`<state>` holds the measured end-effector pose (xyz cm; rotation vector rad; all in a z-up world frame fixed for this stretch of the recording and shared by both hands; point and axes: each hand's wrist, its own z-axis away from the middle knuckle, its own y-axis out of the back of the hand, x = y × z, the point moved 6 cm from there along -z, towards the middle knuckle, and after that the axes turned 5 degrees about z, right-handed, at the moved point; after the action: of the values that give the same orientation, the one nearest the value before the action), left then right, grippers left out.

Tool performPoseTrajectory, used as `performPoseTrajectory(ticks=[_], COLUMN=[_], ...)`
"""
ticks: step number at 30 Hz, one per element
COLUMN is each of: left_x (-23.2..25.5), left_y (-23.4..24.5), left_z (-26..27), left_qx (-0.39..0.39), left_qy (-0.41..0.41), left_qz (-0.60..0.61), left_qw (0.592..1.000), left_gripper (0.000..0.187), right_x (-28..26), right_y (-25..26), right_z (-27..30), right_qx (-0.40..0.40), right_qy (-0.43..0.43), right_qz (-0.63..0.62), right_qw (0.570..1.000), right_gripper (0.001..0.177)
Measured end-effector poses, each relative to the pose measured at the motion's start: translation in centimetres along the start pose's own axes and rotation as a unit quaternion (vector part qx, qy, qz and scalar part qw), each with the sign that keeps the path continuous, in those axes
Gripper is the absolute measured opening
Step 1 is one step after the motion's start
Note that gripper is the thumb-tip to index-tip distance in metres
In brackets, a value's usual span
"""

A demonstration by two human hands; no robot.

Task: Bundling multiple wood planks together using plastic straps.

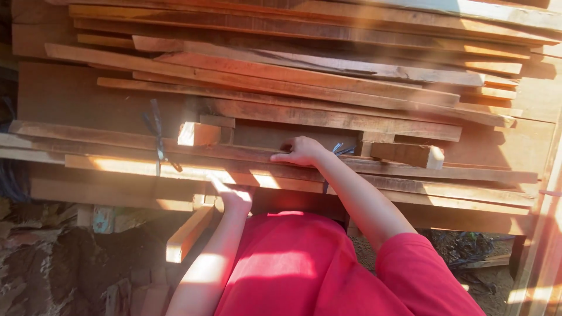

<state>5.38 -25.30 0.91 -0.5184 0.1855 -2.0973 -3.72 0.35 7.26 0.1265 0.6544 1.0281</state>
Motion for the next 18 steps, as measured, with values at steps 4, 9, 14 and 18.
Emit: performPoseTrajectory(ticks=[4,9,14,18], left_x=[0.1,0.4,-0.2,-0.3], left_y=[2.8,1.4,1.3,0.1], left_z=[-2.2,-1.9,-0.3,0.5], left_qx=[0.13,0.125,0.128,0.121], left_qy=[-0.055,-0.083,-0.121,-0.139], left_qz=[0.025,0.027,0.032,0.036], left_qw=[0.99,0.988,0.984,0.982], left_gripper=[0.113,0.109,0.103,0.101], right_x=[0.3,2.6,6.6,3.4], right_y=[2.8,2.6,3.2,0.7], right_z=[4.1,3.7,4.8,11.1], right_qx=[0.013,0.075,0.223,0.3], right_qy=[-0.046,-0.02,0.048,0.192], right_qz=[0.006,0.047,0.052,0.228], right_qw=[0.999,0.996,0.972,0.906], right_gripper=[0.077,0.071,0.063,0.107])
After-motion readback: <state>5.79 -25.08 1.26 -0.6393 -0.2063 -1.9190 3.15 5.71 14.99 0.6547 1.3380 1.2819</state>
